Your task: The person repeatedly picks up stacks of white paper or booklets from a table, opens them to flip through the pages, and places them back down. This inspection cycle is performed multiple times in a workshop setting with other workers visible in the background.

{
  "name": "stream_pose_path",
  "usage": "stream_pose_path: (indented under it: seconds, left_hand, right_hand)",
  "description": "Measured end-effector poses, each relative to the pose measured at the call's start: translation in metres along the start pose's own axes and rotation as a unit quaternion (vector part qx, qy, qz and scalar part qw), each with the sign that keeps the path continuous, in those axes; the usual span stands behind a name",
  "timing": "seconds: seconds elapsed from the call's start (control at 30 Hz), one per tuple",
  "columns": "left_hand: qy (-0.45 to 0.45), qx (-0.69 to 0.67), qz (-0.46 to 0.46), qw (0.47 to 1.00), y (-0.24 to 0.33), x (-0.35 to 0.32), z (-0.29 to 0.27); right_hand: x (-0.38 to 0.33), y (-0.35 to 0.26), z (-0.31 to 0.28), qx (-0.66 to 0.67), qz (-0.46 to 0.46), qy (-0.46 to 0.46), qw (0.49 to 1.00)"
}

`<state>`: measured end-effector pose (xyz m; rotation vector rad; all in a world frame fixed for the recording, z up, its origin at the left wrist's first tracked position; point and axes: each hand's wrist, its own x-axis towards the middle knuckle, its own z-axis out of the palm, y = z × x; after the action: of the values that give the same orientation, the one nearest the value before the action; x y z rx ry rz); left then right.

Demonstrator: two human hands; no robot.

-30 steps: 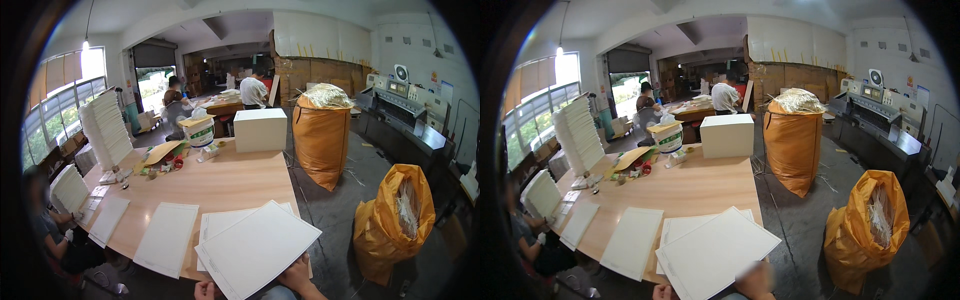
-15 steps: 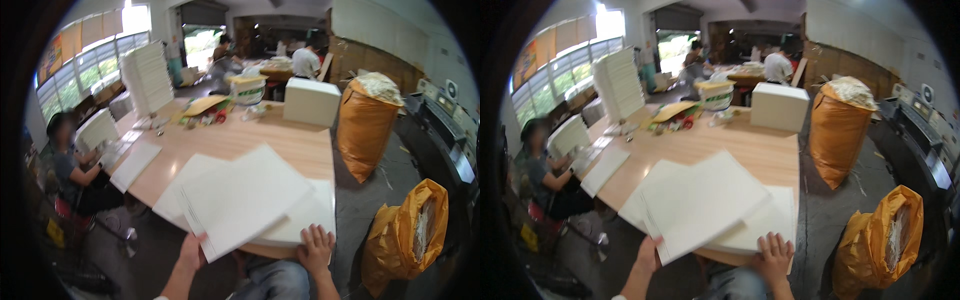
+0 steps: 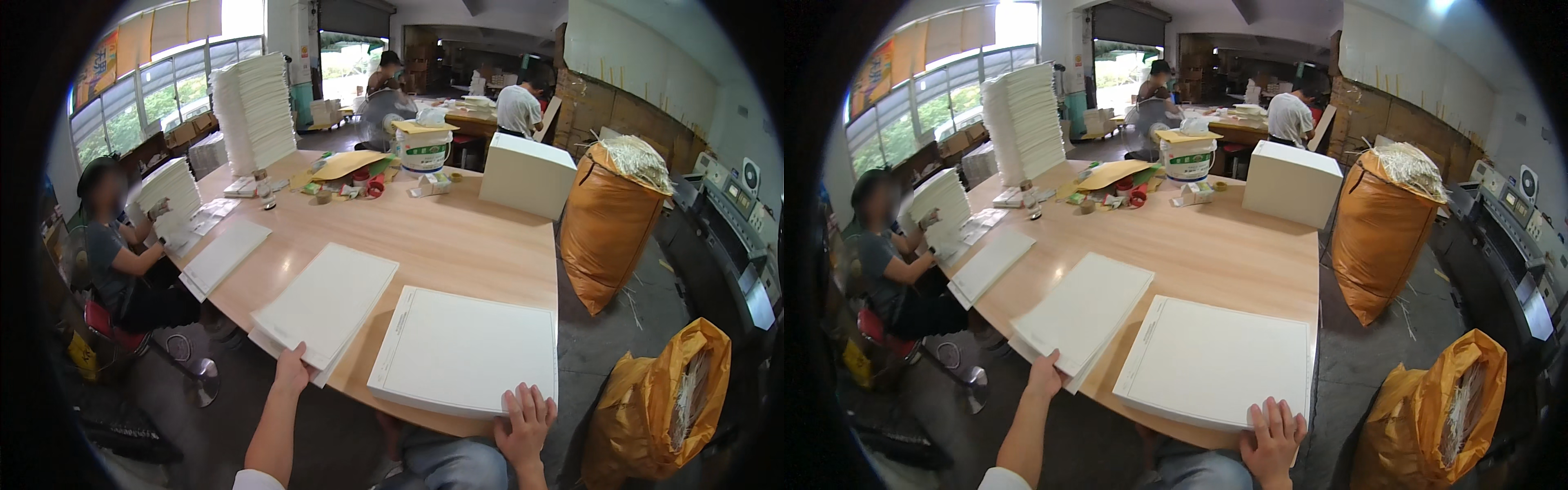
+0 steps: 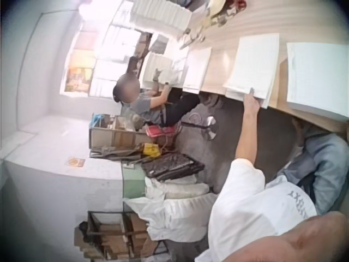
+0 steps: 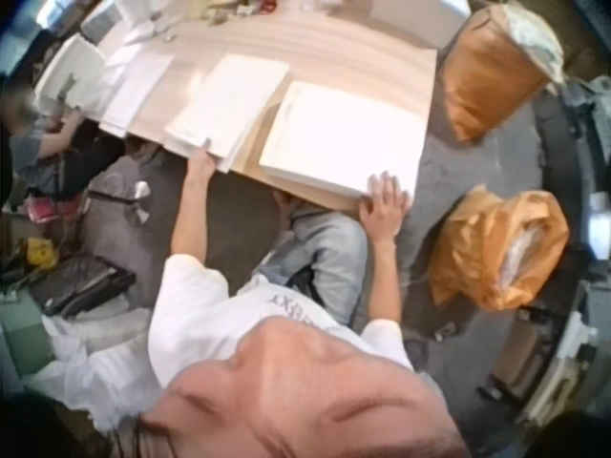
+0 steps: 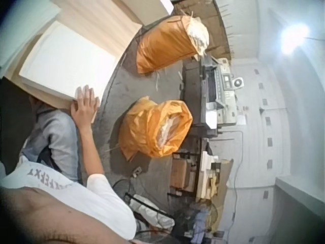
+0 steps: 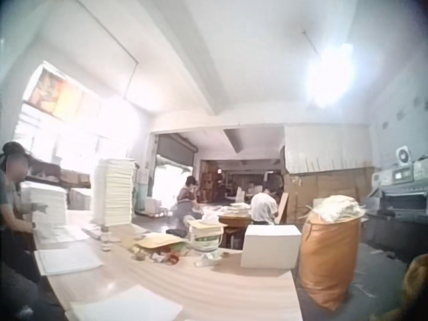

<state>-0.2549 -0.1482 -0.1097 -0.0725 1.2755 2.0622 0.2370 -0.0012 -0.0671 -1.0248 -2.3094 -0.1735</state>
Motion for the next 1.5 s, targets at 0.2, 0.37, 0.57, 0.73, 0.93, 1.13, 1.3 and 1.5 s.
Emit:
stream_pose_path:
  seconds: [0.2, 0.37, 0.57, 0.73, 0.93, 1.13, 1.3, 1.5]
  left_hand:
    - [-0.016, -0.004, -0.026, 1.0, 0.0, 0.005, -0.004]
    - [-0.026, -0.044, -0.014, 0.999, -0.004, 0.014, -0.021]
    - [-0.11, 0.011, -0.067, 0.992, 0.02, 0.003, -0.037]
    - [0.037, 0.418, 0.039, 0.907, 0.058, -0.083, -0.003]
    - [-0.14, 0.242, 0.157, 0.947, -0.043, -0.141, 0.087]
    - [-0.055, 0.185, 0.094, 0.977, -0.101, -0.14, 0.11]
    - [-0.17, 0.139, 0.151, 0.964, -0.113, -0.119, 0.099]
    - [-0.169, 0.119, 0.119, 0.971, -0.107, -0.126, 0.106]
  right_hand:
    - [0.003, -0.008, -0.006, -0.015, 0.006, 0.015, 1.0]
    - [0.006, -0.011, -0.006, 0.005, 0.004, 0.016, 1.0]
    - [-0.003, -0.007, -0.008, 0.059, 0.023, 0.028, 0.998]
    - [-0.01, 0.026, -0.014, 0.247, 0.18, 0.186, 0.934]
    - [-0.014, 0.047, 0.022, 0.558, 0.379, 0.145, 0.724]
    - [-0.01, 0.035, 0.022, 0.571, 0.418, 0.157, 0.689]
    - [-0.002, 0.026, 0.015, 0.588, 0.427, 0.174, 0.664]
    - [-0.003, 0.026, 0.016, 0.59, 0.407, 0.176, 0.675]
